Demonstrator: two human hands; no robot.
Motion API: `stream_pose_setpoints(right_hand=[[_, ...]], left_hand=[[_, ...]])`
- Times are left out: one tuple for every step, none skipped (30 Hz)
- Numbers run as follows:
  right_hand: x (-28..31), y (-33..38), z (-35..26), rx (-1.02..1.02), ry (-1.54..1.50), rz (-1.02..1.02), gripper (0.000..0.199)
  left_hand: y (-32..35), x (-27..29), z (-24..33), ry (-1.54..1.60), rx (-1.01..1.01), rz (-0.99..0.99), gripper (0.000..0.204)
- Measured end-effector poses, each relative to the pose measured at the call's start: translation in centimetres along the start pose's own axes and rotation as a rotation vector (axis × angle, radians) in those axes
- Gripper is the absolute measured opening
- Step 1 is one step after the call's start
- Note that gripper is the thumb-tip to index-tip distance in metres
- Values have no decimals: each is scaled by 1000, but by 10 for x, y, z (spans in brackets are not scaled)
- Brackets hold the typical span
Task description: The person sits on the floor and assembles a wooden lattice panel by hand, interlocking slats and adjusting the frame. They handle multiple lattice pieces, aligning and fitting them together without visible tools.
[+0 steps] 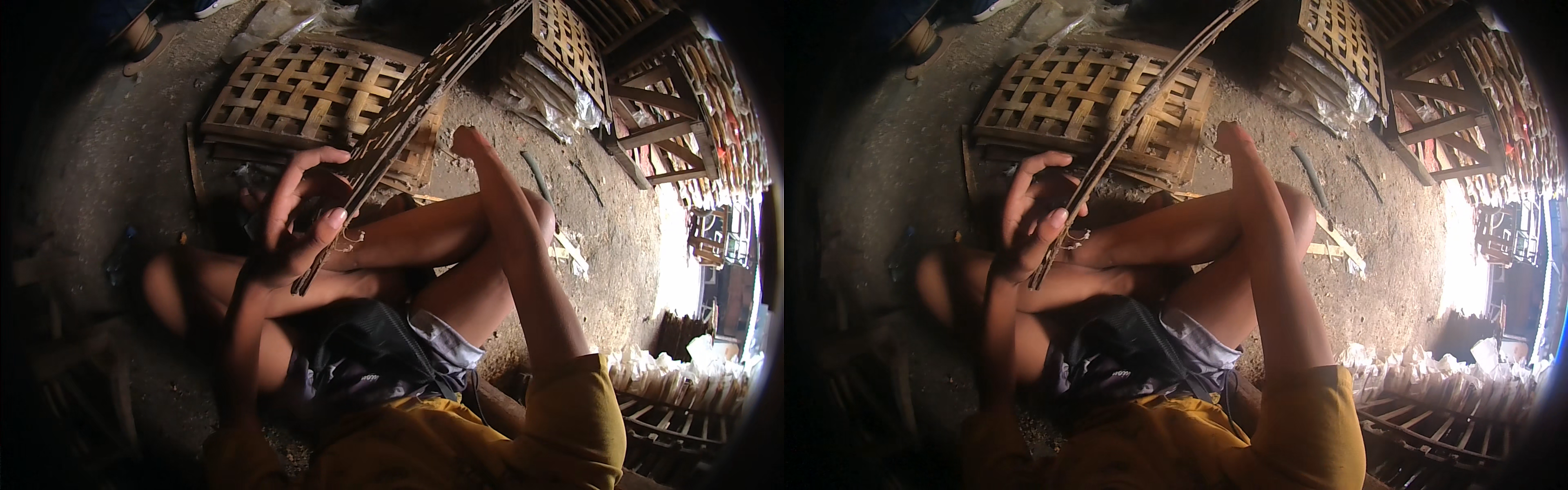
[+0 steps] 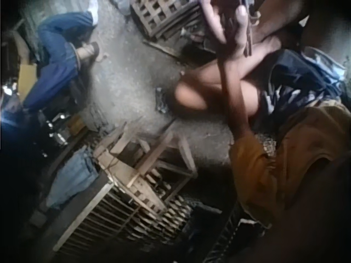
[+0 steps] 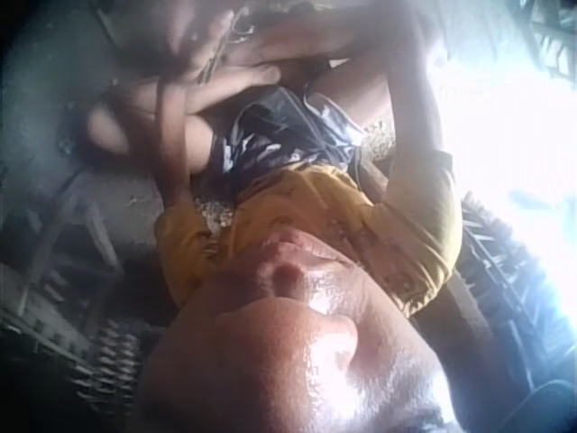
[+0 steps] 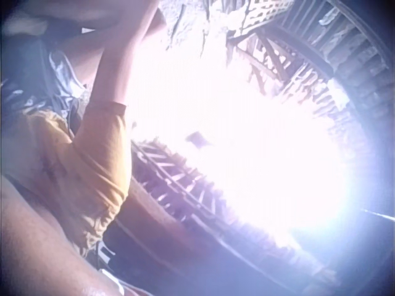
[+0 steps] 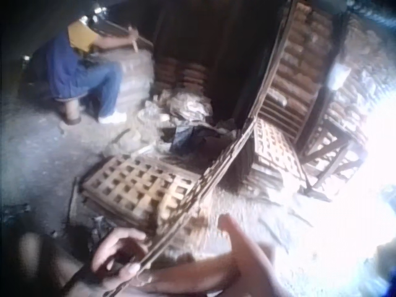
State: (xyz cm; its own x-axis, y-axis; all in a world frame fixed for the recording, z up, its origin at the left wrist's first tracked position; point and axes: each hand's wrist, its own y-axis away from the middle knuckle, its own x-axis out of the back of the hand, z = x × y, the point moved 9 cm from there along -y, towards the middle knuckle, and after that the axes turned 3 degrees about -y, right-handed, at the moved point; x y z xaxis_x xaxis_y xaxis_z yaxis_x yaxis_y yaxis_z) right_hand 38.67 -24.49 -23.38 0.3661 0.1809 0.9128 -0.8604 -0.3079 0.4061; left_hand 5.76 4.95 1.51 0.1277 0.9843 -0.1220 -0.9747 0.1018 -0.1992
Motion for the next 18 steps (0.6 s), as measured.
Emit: stream_pose_setpoints(right_hand=[[-3, 2, 8, -32, 32, -12, 36], [-8, 7, 17, -50, 31, -17, 36], [-10, 3, -10, -21, 14, -19, 36], [-10, -1, -35, 6, -3, -22, 36], [-14, 2, -18, 13, 56, -91, 37], [-16, 9, -2, -14, 41, -68, 37], [-15, 10, -7, -11, 27, -44, 37], [-12, 10, -11, -9, 13, -20, 37], [-10, 6, -17, 31, 42, -22, 37], [-7, 4, -17, 30, 46, -19, 37], [-9, 4, -19, 28, 43, -17, 37], [-12, 4, -22, 28, 40, -15, 37], [-13, 14, 4, -43, 25, -3, 36], [-11, 13, -5, -41, -6, 3, 35], [-10, 13, -13, -38, -37, 8, 34], [-9, 13, -9, -52, -65, 15, 33], [-8, 11, -9, -46, -50, 23, 32], [-9, 9, -10, -39, -36, 31, 31]], left_hand=[[-2, -1, 0, 15, -7, -3, 69], [-5, -4, -1, 31, -14, -8, 69], [-1, 5, 0, -5, 2, 25, 69], [3, 12, 0, -20, 14, 52, 70], [-1, 6, 1, 0, 6, 34, 70], [-5, 1, 0, 20, -1, 15, 70], [-6, 2, 0, 18, -8, 17, 70], [-5, 5, -1, 6, -2, 22, 70], [-3, 7, 0, 1, -2, 28, 70], [-2, 9, 1, -5, -1, 35, 70], [-1, 9, 0, 5, -1, 30, 70], [-2, 9, -1, 15, 3, 29, 70], [-6, 1, -4, 49, 2, -1, 70], [-4, 5, -5, 49, 12, 8, 70], [-2, 8, -6, 50, 11, 28, 71], [-2, 8, -5, 47, 5, 24, 71], [-2, 8, -6, 44, -1, 20, 71], [-1, 9, -5, 39, -6, 16, 71]])
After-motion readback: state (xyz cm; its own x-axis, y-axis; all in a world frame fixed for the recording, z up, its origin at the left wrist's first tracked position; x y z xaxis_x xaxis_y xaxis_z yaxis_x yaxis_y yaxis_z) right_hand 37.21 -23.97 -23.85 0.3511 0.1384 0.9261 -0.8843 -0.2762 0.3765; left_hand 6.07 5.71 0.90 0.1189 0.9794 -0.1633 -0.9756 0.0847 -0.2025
